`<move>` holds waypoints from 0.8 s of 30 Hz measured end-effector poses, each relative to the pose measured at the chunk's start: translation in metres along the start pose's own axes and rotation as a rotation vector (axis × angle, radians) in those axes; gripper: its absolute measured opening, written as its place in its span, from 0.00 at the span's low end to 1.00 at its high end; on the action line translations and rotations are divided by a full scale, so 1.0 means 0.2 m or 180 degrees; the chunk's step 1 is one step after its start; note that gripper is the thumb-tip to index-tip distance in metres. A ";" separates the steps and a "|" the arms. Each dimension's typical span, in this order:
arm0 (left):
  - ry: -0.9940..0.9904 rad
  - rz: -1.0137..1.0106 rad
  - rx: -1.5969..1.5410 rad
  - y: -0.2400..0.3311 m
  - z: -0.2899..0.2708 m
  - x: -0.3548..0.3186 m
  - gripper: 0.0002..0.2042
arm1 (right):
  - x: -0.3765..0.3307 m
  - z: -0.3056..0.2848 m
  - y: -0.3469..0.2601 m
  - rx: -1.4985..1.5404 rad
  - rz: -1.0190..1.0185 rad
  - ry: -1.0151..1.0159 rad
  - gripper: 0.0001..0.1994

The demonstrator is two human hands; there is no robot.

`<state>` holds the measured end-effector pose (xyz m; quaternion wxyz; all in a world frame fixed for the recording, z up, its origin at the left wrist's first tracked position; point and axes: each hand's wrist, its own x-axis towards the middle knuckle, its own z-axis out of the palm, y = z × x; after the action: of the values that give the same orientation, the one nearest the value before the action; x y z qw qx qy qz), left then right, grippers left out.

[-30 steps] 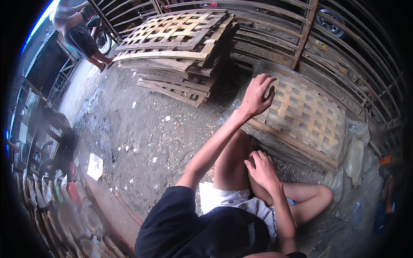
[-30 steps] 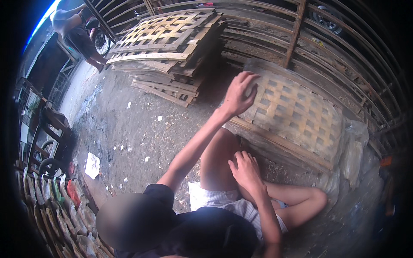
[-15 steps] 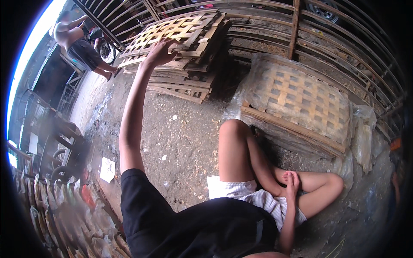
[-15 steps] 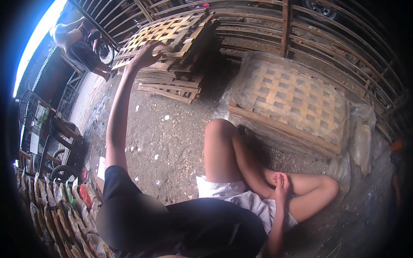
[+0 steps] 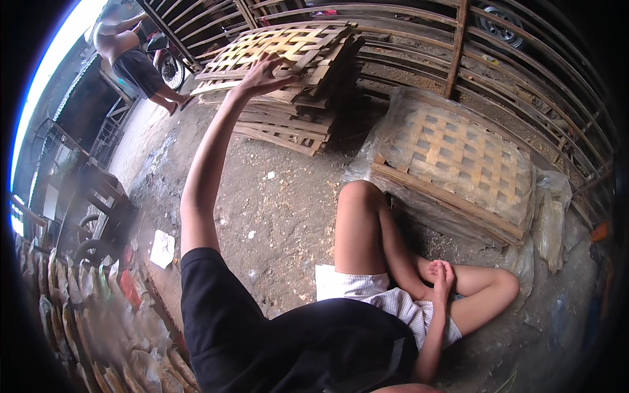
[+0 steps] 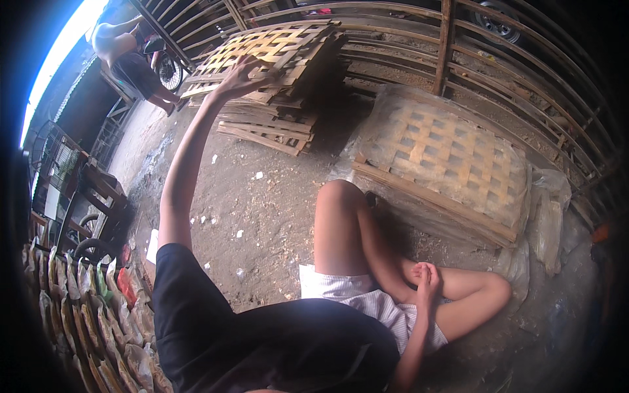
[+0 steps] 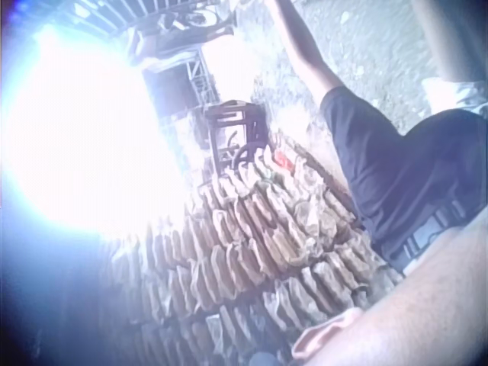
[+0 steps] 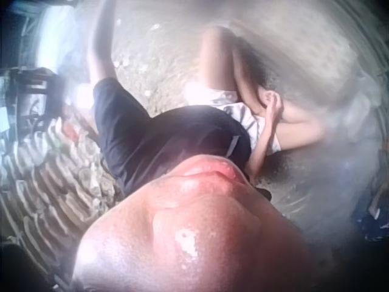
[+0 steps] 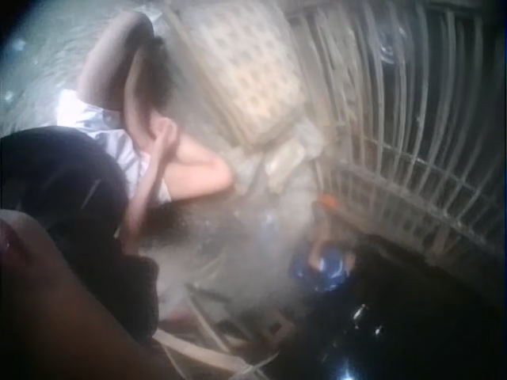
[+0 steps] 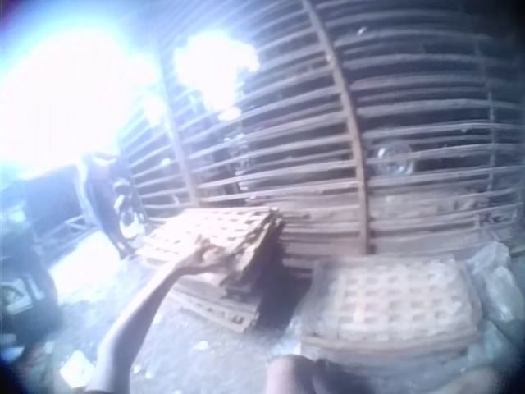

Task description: The person sits on the floor and places a clear plastic sheet over a wooden lattice frame, then smooths and adjusts the sheet. They lift and reposition the lattice, continuing to align and press the plastic sheet over the frame.

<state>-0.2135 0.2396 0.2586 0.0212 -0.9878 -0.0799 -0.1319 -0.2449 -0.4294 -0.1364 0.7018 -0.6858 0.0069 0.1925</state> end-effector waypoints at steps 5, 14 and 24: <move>0.0033 0.0025 0.0452 0.07 0.03 -0.12 0.39 | 0.02 -0.01 0.00 0.0072 0.0000 -0.0094 0.10; 0.1126 0.0762 0.0223 0.14 -0.08 -0.34 0.10 | 0.00 0.01 0.02 0.0166 -0.0053 -0.0044 0.11; 0.2671 -0.0535 -0.0310 0.23 -0.93 -0.52 0.06 | 0.01 -0.02 -0.04 0.0111 0.0087 -0.0228 0.13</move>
<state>-0.3530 0.1673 0.4105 -0.0057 -0.8384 -0.1383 -0.5272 -0.2402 -0.4331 -0.1298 0.7108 -0.6659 -0.0055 0.2263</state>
